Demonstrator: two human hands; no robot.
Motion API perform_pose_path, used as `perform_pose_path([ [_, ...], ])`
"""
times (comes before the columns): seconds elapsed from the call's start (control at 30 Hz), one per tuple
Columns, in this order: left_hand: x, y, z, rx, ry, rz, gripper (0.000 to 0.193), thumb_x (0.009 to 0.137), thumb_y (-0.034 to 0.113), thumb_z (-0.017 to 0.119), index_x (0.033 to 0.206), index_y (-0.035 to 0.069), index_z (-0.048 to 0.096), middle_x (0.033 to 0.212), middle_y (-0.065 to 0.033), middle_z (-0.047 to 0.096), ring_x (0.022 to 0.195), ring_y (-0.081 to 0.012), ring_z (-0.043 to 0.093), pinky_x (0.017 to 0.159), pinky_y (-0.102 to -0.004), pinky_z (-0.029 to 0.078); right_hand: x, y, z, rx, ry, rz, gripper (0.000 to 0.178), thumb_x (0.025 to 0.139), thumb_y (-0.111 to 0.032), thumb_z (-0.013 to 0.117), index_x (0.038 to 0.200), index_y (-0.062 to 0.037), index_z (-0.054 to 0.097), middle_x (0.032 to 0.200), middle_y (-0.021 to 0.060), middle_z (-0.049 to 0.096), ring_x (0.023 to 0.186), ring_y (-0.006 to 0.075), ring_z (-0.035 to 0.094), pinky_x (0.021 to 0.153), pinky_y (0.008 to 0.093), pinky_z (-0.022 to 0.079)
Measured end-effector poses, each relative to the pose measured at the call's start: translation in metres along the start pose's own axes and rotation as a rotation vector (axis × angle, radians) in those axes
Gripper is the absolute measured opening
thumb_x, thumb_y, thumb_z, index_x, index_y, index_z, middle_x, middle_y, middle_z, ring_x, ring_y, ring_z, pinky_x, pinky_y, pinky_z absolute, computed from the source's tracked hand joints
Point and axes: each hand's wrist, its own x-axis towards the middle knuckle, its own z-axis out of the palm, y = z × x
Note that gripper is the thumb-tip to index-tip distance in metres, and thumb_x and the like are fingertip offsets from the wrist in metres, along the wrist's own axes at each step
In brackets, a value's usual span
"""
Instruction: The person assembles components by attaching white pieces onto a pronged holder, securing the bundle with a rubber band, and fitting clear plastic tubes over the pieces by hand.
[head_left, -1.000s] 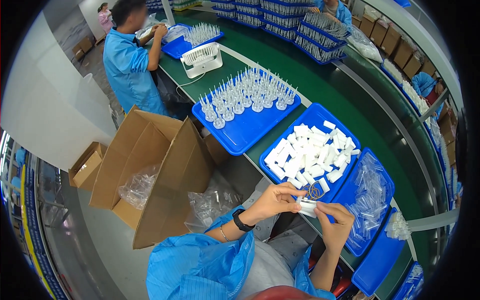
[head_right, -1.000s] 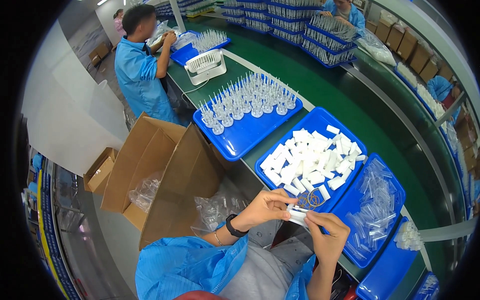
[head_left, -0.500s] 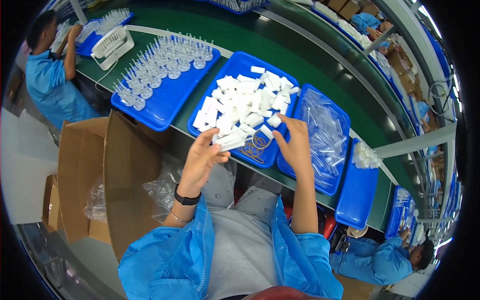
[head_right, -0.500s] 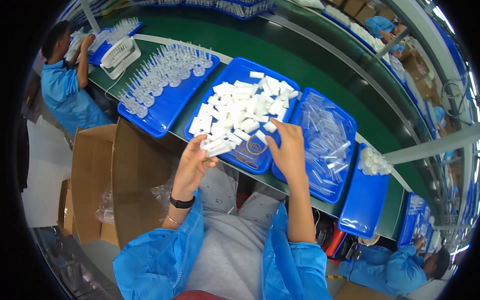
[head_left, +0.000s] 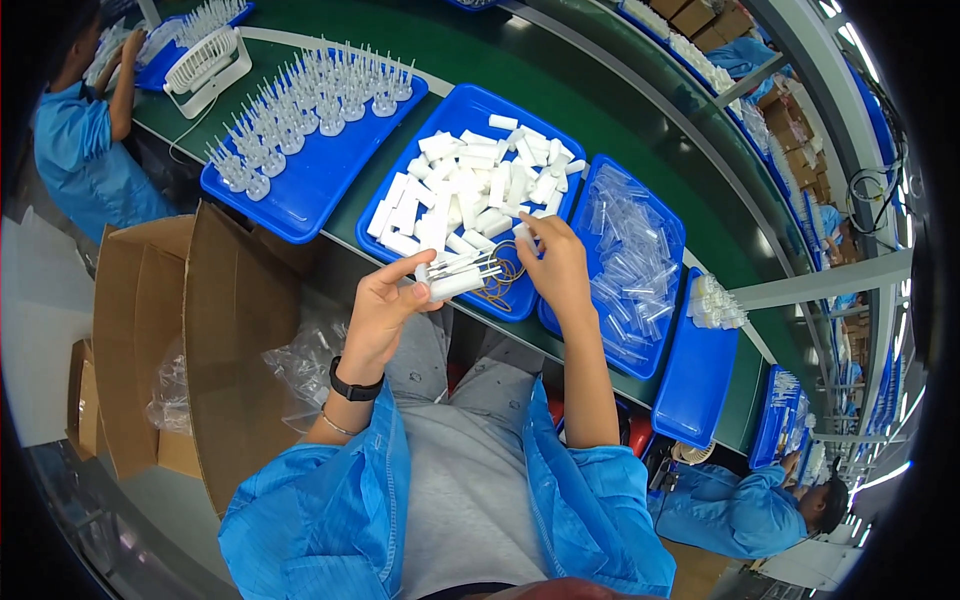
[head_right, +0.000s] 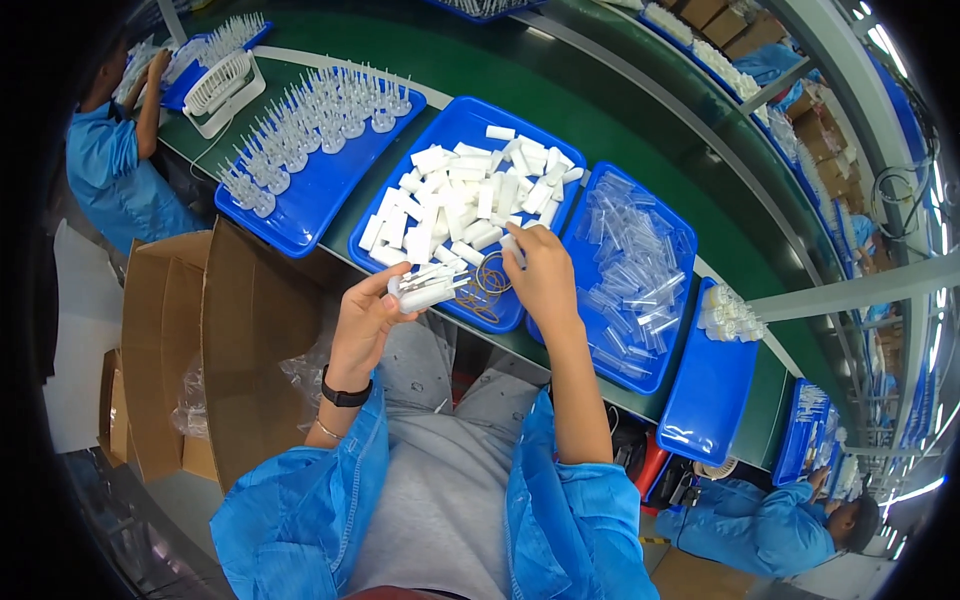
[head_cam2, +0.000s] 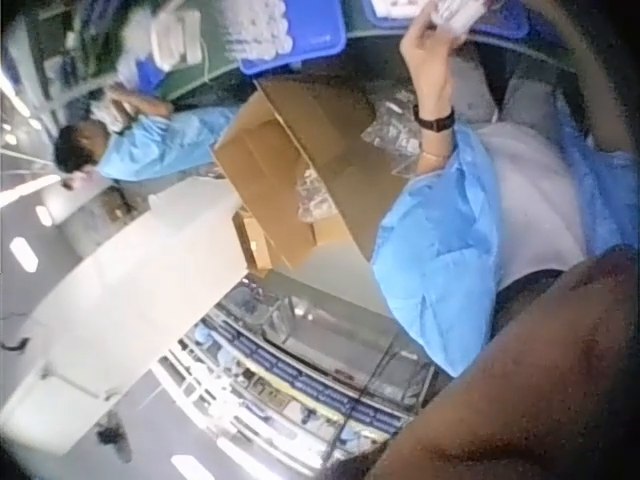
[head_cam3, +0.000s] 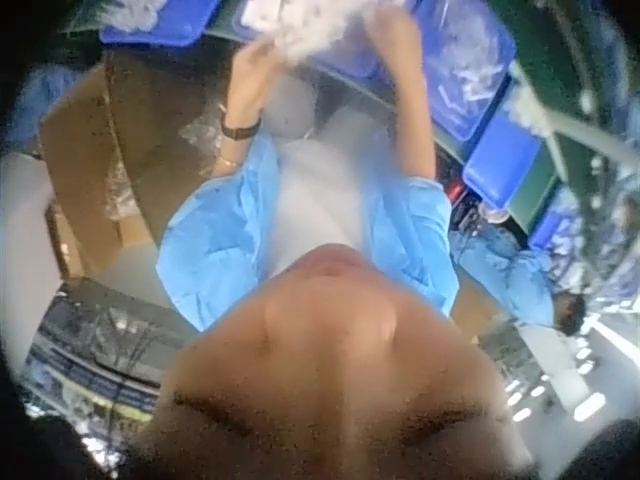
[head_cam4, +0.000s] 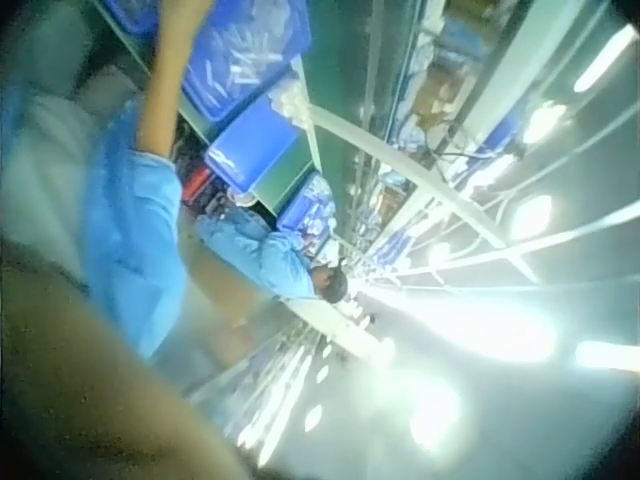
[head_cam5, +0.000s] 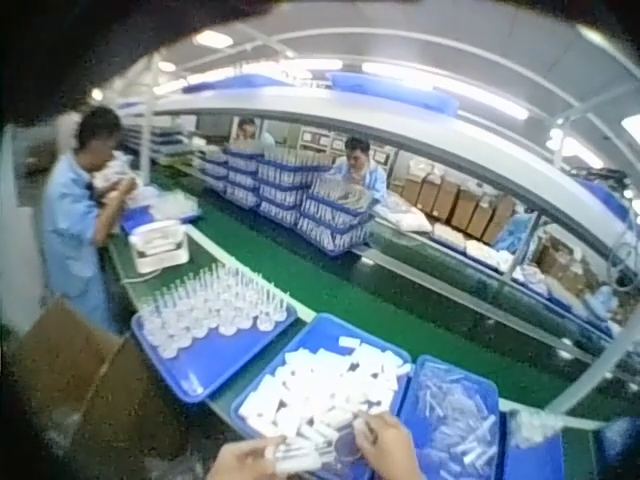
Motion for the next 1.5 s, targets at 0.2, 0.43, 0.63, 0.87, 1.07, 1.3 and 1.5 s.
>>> perform_pose_path([
  [0.2, 0.003, -0.002, 0.000, 0.053, 0.026, 0.120, 0.045, 0.080, 0.015, 0.070, 0.118, -0.004, 0.055, 0.109, -0.0125, 0.057, 0.084, -0.0178, 0.064, 0.073, -0.0265, 0.055, -0.008, -0.033, -0.028, 1.016, 0.103, 0.328, 0.020, 0.077, 0.002, 0.068, 0.097, 0.0021, 0.062, 0.085, 0.0073, 0.064, 0.073, 0.0092, 0.061, 0.066, 0.0211, 0.049],
  [0.43, 0.002, -0.002, 0.004, 0.094, 0.006, 0.152, 0.049, 0.077, 0.018, 0.073, 0.117, -0.005, 0.056, 0.106, -0.0099, 0.055, 0.085, -0.0152, 0.062, 0.073, -0.0263, 0.056, -0.022, -0.048, -0.043, 1.155, -0.008, 0.342, 0.016, 0.078, 0.003, 0.068, 0.092, 0.0040, 0.060, 0.086, 0.0133, 0.066, 0.077, 0.0140, 0.063, 0.071, 0.0241, 0.052],
  [0.63, -0.001, 0.001, 0.010, 0.125, -0.036, 0.151, 0.046, 0.076, 0.012, 0.073, 0.116, -0.005, 0.057, 0.104, -0.0095, 0.055, 0.088, -0.0160, 0.061, 0.074, -0.0264, 0.055, -0.025, -0.052, -0.043, 1.107, -0.059, 0.369, 0.014, 0.077, 0.001, 0.069, 0.089, 0.0045, 0.062, 0.086, 0.0121, 0.066, 0.076, 0.0133, 0.063, 0.071, 0.0237, 0.051],
  [0.87, -0.001, 0.003, 0.010, 0.142, -0.029, 0.202, 0.043, 0.072, -0.008, 0.070, 0.113, -0.004, 0.059, 0.101, -0.0080, 0.054, 0.085, -0.0168, 0.063, 0.074, -0.0242, 0.054, -0.024, -0.051, -0.042, 0.995, -0.093, 0.389, 0.012, 0.077, -0.004, 0.071, 0.086, 0.0033, 0.065, 0.077, 0.0095, 0.067, 0.070, 0.0094, 0.061, 0.064, 0.0206, 0.047],
  [1.07, 0.000, 0.006, 0.018, 0.262, -0.015, 0.286, 0.044, 0.069, -0.012, 0.071, 0.111, -0.005, 0.060, 0.100, -0.0081, 0.054, 0.087, -0.0175, 0.063, 0.078, -0.0256, 0.055, -0.023, -0.037, -0.027, 1.151, -0.123, 0.505, 0.010, 0.077, -0.004, 0.071, 0.083, 0.0013, 0.065, 0.077, 0.0085, 0.067, 0.069, 0.0082, 0.060, 0.062, 0.0198, 0.046],
  [1.3, -0.003, 0.000, 0.015, 0.269, -0.020, 0.245, 0.042, 0.069, -0.011, 0.071, 0.109, -0.004, 0.062, 0.101, -0.0080, 0.054, 0.091, -0.0191, 0.062, 0.079, -0.0281, 0.055, -0.030, -0.043, -0.019, 0.803, -0.111, 0.083, 0.012, 0.070, -0.005, 0.076, 0.079, -0.0014, 0.069, 0.079, 0.0059, 0.066, 0.074, 0.0120, 0.055, 0.065, 0.0254, 0.041],
  [1.5, -0.007, 0.004, 0.017, 0.334, -0.055, 0.229, 0.041, 0.071, -0.008, 0.072, 0.110, -0.003, 0.061, 0.103, -0.0090, 0.053, 0.092, -0.0207, 0.063, 0.082, -0.0293, 0.055, -0.028, -0.058, -0.022, 0.607, -0.076, 0.060, 0.010, 0.066, -0.007, 0.077, 0.074, -0.0053, 0.071, 0.071, 0.0025, 0.062, 0.077, 0.0144, 0.052, 0.070, 0.0267, 0.038],
])
